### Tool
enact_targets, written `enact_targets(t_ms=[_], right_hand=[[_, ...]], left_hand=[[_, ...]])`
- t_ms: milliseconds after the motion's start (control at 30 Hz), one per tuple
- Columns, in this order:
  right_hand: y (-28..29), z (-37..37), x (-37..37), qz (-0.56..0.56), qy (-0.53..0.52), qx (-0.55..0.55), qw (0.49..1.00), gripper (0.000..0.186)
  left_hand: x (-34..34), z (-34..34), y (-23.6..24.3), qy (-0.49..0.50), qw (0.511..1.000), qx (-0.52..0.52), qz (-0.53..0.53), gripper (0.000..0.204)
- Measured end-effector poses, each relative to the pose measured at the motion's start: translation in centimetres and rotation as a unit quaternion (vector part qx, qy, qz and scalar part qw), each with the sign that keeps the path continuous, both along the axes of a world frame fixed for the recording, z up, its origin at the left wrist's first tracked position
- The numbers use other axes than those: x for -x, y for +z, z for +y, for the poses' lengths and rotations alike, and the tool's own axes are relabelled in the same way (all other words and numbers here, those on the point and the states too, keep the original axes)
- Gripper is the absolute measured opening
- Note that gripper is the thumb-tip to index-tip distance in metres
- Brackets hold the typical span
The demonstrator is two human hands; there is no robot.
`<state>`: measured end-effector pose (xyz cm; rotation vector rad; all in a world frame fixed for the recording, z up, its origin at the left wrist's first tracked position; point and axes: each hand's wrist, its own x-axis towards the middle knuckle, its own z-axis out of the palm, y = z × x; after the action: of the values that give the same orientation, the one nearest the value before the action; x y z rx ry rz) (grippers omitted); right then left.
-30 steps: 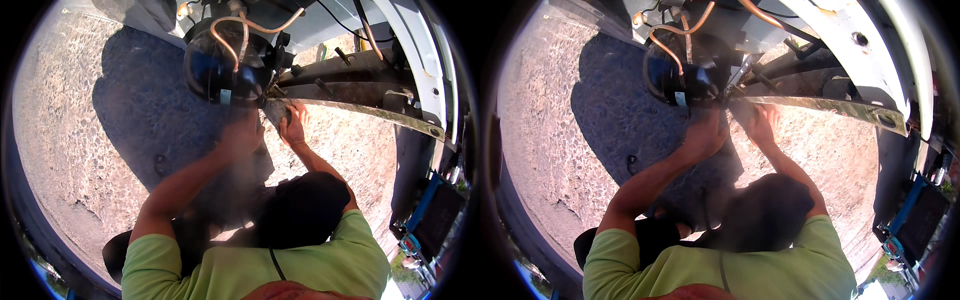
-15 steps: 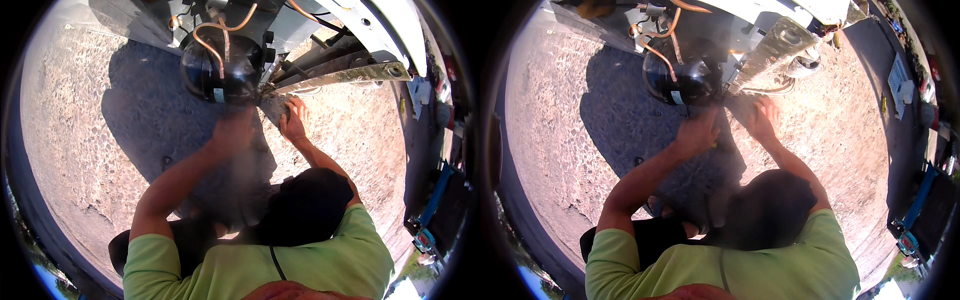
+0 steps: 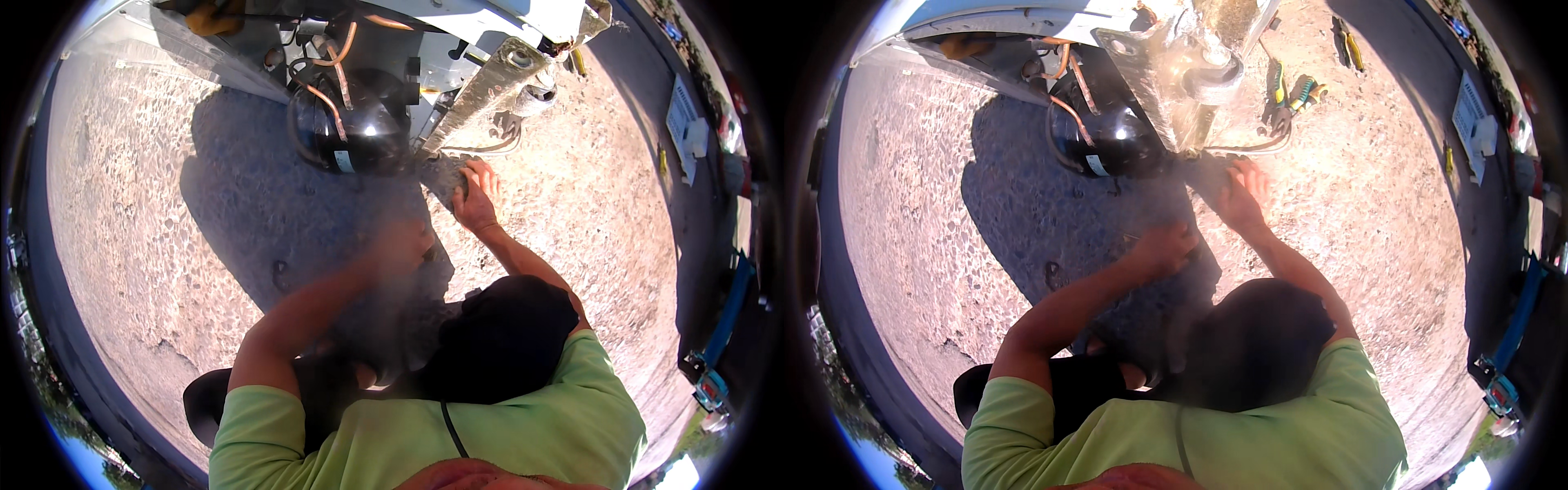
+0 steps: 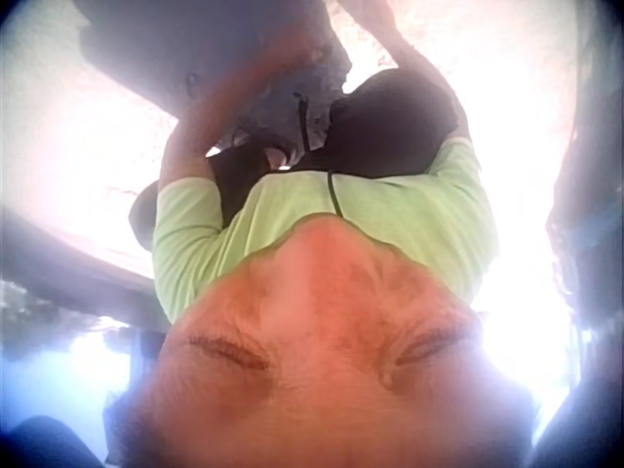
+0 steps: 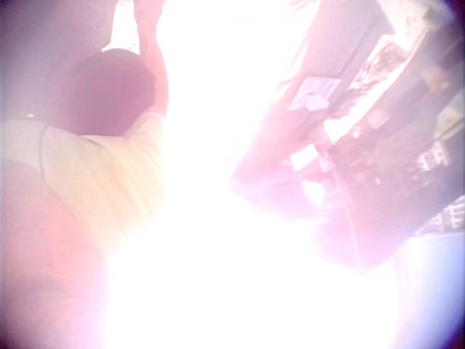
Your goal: The person uses a screwdriver and pliers to disassemble a white appliance on the ground, eventually pulling out a black internal component by hand.
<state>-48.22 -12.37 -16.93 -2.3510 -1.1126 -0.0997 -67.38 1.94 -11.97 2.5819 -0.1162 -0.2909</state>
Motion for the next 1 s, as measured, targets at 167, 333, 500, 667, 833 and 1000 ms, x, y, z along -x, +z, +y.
enact_targets(t_ms=[167, 333, 500, 667, 833, 1000], right_hand=[[-0.3, -0.2, -0.1, 0.008, -0.001, -0.002, 1.000, 0.042], [0.9, -0.1, 0.2, 0.040, 0.012, -0.011, 0.999, 0.044], [0.7, -0.8, -0.1, 0.025, 0.003, -0.013, 1.000, 0.043], [0.9, -0.3, 0.1, 0.027, 0.003, -0.018, 0.999, 0.043], [0.8, 0.0, 0.1, 0.016, 0.009, -0.011, 1.000, 0.043], [0.5, 0.5, -1.7, 0.069, -0.014, 0.034, 0.997, 0.044]], left_hand=[[0.0, -0.6, -0.7, -0.019, 1.000, 0.004, 0.012, 0.011], [-0.5, 0.2, 3.0, 0.030, 0.995, 0.092, 0.031, 0.012], [-3.2, 4.9, 13.3, 0.025, 0.989, 0.130, 0.059, 0.024], [-2.1, 10.8, 22.6, 0.091, 0.988, 0.117, 0.039, 0.030], [-0.3, 13.0, 25.0, 0.161, 0.977, 0.129, -0.060, 0.034], [2.4, 13.8, 22.0, 0.146, 0.976, 0.161, -0.032, 0.030]])
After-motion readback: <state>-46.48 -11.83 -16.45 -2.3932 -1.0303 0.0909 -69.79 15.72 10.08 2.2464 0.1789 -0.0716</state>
